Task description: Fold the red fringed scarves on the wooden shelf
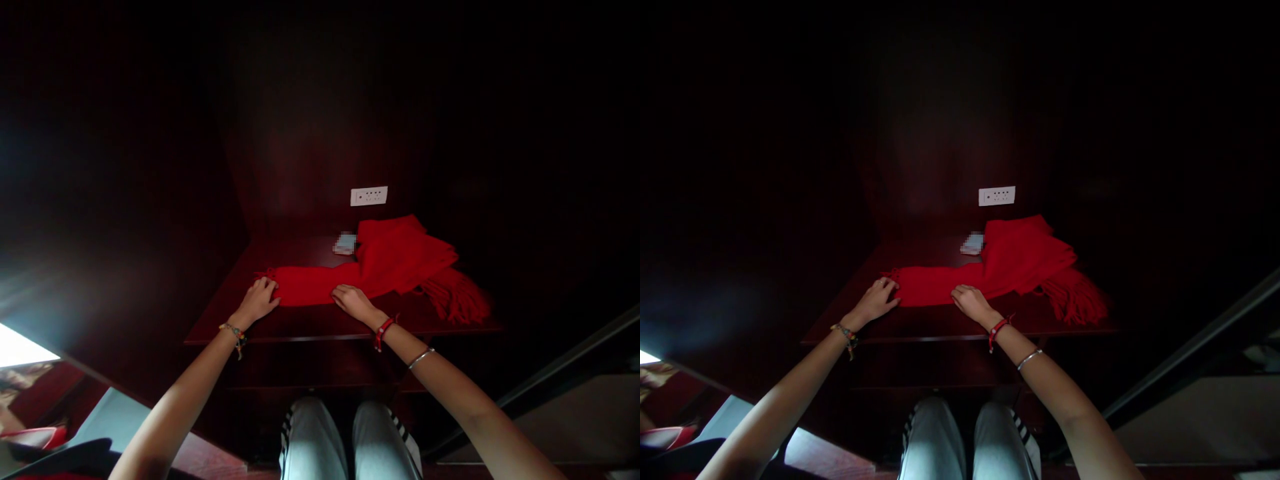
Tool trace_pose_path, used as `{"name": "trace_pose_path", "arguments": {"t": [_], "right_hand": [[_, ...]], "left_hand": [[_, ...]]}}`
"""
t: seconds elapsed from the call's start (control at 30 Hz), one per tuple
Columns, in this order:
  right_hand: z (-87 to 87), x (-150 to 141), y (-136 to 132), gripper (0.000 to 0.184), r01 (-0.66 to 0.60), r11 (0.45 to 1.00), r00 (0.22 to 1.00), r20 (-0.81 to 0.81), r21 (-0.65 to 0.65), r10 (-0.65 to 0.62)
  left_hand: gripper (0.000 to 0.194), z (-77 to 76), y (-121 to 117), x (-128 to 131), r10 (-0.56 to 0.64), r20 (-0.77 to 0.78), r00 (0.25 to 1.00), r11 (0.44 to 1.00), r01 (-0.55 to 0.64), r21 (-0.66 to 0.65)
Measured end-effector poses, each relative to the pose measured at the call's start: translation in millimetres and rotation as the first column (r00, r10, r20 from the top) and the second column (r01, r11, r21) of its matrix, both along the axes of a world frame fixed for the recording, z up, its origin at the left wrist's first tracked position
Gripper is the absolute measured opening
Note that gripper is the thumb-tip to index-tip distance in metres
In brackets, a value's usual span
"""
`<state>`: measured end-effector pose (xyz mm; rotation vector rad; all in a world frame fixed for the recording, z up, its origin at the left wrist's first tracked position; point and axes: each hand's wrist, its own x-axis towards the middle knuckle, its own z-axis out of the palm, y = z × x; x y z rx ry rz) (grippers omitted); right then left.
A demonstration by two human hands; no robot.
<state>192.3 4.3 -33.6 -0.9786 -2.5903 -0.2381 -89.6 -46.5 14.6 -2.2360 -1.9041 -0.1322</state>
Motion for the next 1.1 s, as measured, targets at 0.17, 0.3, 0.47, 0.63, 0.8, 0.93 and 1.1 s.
{"name": "trace_pose_path", "arguments": {"t": [0.17, 0.3, 0.47, 0.63, 0.8, 0.93, 1.1], "right_hand": [[-0.2, 0, 0, 0.022, 0.0, 1.0, 1.0, 0.0, -0.01, 0.0], [-1.0, 1, 0, 0.021, -0.001, 1.0, 1.0, -0.013, -0.014, 0.0], [-3.8, 0, 1, 0.02, -0.018, 1.0, 0.997, -0.081, -0.01, 0.018], [-2.9, 0, 1, 0.022, -0.014, 1.0, 0.992, -0.124, -0.025, 0.011], [-1.1, 3, 1, 0.024, -0.026, 0.999, 0.97, -0.243, 0.021, 0.031], [-4.6, 4, 3, 0.024, -0.027, 1.0, 0.976, -0.214, 0.007, 0.028], [-4.7, 2, 4, 0.02, -0.017, 0.999, 0.991, -0.134, -0.035, 0.012]], "left_hand": [[0.034, -2.6, 7, 7, 0.107, -0.033, 0.994, 0.994, -0.107, 0.001], [0.037, 0.3, 7, -4, 0.262, -0.053, 0.964, 0.964, -0.259, 0.053], [0.031, -0.5, 1, -2, -0.114, -0.067, 0.991, 0.993, 0.115, 0.022], [0.019, -2.2, 8, 11, -0.224, -0.163, 0.961, 0.975, 0.223, -0.027], [0.016, 8.8, 14, 5, -0.249, -0.084, 0.965, 0.968, 0.252, 0.023], [0.013, 8.7, 12, -3, -0.284, 0.0, 0.959, 0.958, 0.284, -0.047], [0.016, 11.9, 11, -7, -0.273, 0.067, 0.96, 0.962, 0.274, -0.009]]}}
